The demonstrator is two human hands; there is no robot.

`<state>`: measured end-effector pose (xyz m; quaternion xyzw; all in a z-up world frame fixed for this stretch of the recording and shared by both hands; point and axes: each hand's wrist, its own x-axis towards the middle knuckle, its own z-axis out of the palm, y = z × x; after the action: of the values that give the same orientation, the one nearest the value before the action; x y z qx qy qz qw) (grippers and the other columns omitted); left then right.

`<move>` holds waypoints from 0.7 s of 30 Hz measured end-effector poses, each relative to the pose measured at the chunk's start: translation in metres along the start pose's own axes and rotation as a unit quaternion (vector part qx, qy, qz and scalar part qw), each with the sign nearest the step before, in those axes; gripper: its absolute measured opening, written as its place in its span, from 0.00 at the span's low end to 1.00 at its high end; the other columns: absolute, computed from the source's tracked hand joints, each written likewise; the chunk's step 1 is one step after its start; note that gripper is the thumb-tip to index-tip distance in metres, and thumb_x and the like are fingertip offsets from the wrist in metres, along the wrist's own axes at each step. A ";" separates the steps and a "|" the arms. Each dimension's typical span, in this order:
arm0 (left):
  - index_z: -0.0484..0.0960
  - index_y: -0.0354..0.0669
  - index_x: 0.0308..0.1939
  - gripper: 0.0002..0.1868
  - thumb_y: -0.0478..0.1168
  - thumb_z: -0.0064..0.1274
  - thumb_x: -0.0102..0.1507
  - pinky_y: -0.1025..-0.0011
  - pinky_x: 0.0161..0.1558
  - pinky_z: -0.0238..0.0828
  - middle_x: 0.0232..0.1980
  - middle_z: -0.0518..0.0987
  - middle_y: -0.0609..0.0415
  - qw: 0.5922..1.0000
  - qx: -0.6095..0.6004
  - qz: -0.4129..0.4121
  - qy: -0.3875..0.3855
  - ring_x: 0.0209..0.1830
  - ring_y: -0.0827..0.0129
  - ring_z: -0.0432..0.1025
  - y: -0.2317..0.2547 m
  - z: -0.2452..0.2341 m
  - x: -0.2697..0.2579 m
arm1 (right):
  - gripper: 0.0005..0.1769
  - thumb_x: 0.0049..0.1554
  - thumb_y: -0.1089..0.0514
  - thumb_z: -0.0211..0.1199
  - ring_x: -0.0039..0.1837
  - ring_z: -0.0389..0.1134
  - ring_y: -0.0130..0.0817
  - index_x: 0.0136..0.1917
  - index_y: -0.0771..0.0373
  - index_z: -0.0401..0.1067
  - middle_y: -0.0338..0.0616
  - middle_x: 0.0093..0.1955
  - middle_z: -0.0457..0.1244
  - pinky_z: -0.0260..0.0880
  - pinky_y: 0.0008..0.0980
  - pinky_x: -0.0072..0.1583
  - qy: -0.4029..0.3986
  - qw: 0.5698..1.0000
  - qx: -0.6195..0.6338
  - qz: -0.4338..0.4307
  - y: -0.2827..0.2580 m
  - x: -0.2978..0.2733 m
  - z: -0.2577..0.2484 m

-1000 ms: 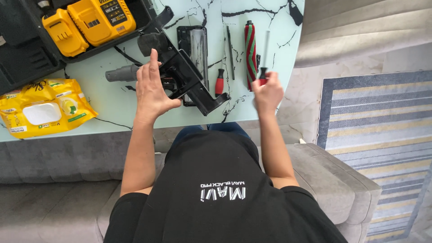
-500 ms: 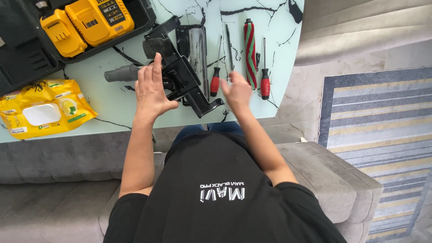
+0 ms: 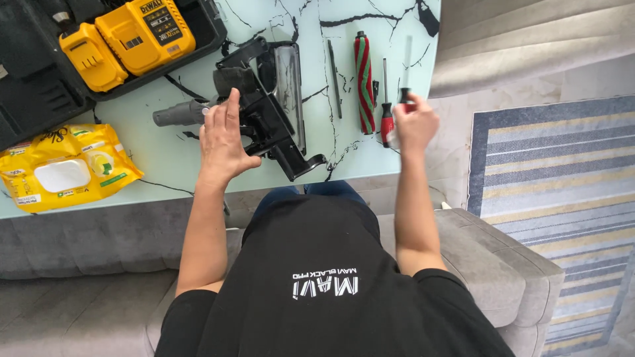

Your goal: The person uses a screwdriver to remove screws from a handheld device, separates the housing, and wipes internal components with a tissue. The person then removes a black plastic part and continues cleaning the exposed interior.

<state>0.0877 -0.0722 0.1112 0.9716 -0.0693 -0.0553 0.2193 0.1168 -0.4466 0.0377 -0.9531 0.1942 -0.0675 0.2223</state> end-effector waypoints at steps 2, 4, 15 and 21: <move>0.42 0.51 0.70 0.67 0.42 0.59 0.29 0.61 0.46 0.58 0.58 0.64 0.52 1.000 -0.003 0.007 -0.002 0.59 0.58 0.54 0.004 0.005 0.002 | 0.14 0.39 0.49 0.59 0.37 0.67 0.40 0.42 0.41 0.73 0.32 0.27 0.64 0.66 0.35 0.44 -0.027 0.998 -0.019 0.053 0.038 0.007 0.020; 0.41 0.51 0.70 0.68 0.42 0.60 0.28 0.60 0.47 0.58 0.58 0.64 0.52 1.000 -0.006 0.015 -0.003 0.59 0.58 0.54 0.008 0.008 0.005 | 0.14 0.37 0.47 0.59 0.36 0.67 0.33 0.40 0.34 0.73 0.25 0.26 0.63 0.66 0.31 0.44 -0.054 0.992 -0.037 0.106 0.055 0.012 0.030; 0.43 0.51 0.70 0.66 0.42 0.58 0.29 0.61 0.49 0.56 0.57 0.64 0.53 1.000 -0.009 0.003 0.007 0.59 0.59 0.54 0.014 0.008 0.007 | 0.13 0.45 0.53 0.66 0.42 0.66 0.45 0.44 0.57 0.72 0.46 0.36 0.64 0.65 0.39 0.45 0.021 0.995 -0.006 -0.098 -0.024 -0.004 0.004; 0.42 0.51 0.70 0.66 0.43 0.58 0.29 0.61 0.49 0.56 0.58 0.63 0.52 1.000 0.001 -0.008 0.006 0.59 0.59 0.53 0.017 0.007 0.007 | 0.12 0.46 0.51 0.62 0.37 0.68 0.47 0.41 0.57 0.67 0.46 0.34 0.63 0.68 0.44 0.41 -0.121 0.977 -0.129 -0.120 -0.072 -0.040 0.082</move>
<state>0.0914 -0.0913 0.1113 0.9727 -0.0603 -0.0514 0.2179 0.1223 -0.3384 -0.0045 -0.9912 0.0568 0.0478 0.1096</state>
